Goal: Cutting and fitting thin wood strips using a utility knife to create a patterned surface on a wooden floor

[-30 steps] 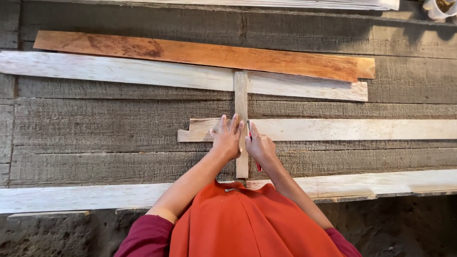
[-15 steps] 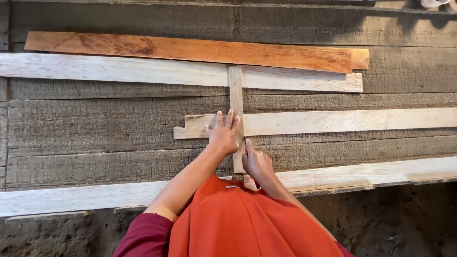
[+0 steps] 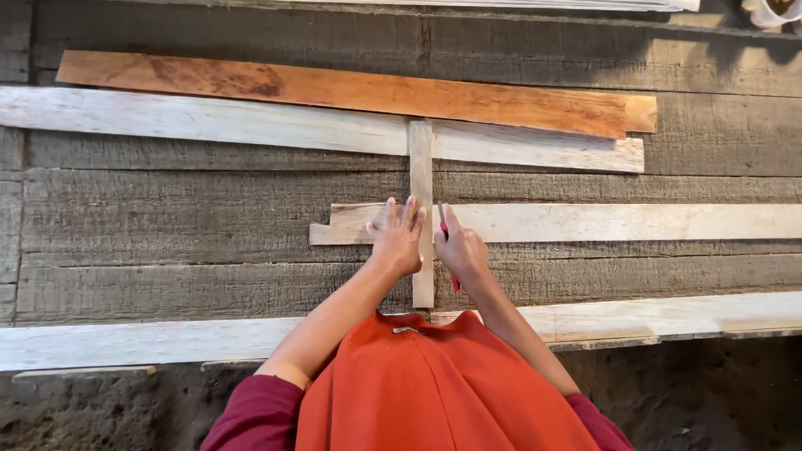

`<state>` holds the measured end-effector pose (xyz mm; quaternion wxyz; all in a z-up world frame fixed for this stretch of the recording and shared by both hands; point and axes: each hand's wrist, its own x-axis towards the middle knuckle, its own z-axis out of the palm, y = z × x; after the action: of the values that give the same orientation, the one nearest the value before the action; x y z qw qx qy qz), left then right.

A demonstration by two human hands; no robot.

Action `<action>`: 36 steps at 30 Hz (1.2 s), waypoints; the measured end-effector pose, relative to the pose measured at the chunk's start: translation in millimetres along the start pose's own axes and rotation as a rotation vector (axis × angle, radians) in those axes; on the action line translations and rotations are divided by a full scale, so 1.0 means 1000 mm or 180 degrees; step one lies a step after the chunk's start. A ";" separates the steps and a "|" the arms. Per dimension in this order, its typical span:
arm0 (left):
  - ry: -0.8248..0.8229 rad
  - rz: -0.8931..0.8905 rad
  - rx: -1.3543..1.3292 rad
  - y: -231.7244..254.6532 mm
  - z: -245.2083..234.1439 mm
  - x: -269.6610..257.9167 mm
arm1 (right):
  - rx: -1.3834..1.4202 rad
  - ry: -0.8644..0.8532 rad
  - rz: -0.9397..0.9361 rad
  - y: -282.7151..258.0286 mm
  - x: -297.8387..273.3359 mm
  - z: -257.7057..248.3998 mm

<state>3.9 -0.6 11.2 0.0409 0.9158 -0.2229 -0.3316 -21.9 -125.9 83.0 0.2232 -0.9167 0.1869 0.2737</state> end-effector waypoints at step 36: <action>-0.0003 0.0004 0.0023 -0.002 -0.002 -0.007 | 0.0054 -0.0384 0.0071 0.028 -0.056 0.012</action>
<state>1.2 4.0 15.9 0.0377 0.9156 -0.2246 -0.3313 -83.8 -130.4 98.4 0.2387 -0.8945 0.1856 0.3294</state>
